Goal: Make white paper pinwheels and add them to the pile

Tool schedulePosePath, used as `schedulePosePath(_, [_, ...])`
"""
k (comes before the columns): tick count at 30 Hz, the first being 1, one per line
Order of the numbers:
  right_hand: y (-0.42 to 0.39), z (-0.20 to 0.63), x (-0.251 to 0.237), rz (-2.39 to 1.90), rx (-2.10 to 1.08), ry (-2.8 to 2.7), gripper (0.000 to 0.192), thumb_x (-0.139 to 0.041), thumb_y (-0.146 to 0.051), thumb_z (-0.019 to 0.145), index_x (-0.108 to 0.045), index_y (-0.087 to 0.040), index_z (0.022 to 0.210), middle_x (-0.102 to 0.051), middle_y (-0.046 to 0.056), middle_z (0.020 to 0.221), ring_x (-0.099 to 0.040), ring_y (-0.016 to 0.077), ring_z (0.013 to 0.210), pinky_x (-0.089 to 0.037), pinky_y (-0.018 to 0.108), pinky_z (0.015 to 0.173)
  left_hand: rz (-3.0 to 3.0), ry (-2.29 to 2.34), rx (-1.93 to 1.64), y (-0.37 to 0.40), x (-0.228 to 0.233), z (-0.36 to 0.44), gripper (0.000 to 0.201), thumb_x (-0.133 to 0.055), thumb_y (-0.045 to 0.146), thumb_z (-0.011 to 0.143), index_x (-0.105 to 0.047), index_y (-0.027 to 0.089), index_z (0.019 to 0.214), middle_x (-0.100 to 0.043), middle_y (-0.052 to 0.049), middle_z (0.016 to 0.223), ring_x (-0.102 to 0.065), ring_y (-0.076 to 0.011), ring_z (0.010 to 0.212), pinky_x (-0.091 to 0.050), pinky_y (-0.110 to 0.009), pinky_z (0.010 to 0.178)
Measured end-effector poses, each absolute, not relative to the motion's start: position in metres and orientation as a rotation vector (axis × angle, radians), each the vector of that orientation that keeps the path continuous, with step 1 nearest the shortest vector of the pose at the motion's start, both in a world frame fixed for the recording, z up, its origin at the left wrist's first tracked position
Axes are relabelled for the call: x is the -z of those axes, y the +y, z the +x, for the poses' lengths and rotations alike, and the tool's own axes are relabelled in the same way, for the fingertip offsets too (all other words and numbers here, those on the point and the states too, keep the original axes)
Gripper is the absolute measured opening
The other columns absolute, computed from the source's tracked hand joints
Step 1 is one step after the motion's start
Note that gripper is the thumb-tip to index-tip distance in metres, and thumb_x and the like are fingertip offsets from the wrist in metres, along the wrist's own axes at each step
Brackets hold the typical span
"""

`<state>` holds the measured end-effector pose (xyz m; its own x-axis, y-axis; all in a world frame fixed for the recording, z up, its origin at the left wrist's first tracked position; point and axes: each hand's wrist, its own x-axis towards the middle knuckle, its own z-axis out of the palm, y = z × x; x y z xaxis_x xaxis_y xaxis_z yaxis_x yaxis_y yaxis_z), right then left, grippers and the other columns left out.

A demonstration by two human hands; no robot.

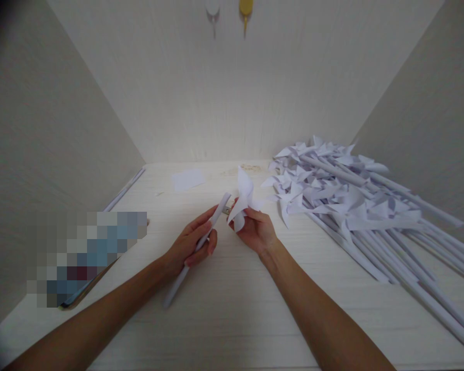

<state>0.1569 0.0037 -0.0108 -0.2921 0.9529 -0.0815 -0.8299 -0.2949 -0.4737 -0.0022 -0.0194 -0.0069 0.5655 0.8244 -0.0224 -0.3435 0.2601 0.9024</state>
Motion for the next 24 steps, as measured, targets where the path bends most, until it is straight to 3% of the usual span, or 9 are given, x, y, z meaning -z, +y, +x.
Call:
schedulePosePath(8, [0.0030,0.1564,0.0096,-0.477,-1.819,-0.467,0.016,-0.064,-0.012,0.056,-0.061,-0.020,0.069,-0.066,-0.004,0.062,-0.062,0.0095,0.063,-0.050,0.021,0.062,0.993,0.517,-0.798,-0.0179,0.0101,-0.0033,0.067,-0.046,0.037,0.083,-0.019,0.015,0.139,-0.058,0.005,0.046,-0.026,-0.0023,0.019,-0.016,-0.013,0.022])
schedulePosePath(14, [0.0040,0.1551,0.0112,-0.525,-1.737,-0.607,0.015,-0.065,-0.013,0.059,-0.060,-0.023,0.070,-0.066,-0.006,0.066,-0.061,0.0101,0.065,-0.048,0.027,0.069,1.009,0.564,-0.779,-0.0202,0.0066,-0.0032,0.065,-0.046,0.037,0.082,-0.022,0.015,0.139,-0.056,0.005,0.044,-0.026,-0.0025,0.020,-0.016,-0.013,0.022])
schedulePosePath(24, [0.0028,0.1521,0.0052,-0.524,-1.758,-0.640,0.019,-0.067,-0.016,0.056,-0.061,-0.023,0.074,-0.067,-0.003,0.073,-0.057,0.0123,0.064,-0.045,0.027,0.062,1.039,0.629,-0.791,-0.0219,0.0023,-0.0036,0.062,-0.045,0.034,0.082,-0.027,0.013,0.137,-0.054,0.006,0.042,-0.024,-0.0023,0.020,-0.017,-0.013,0.022])
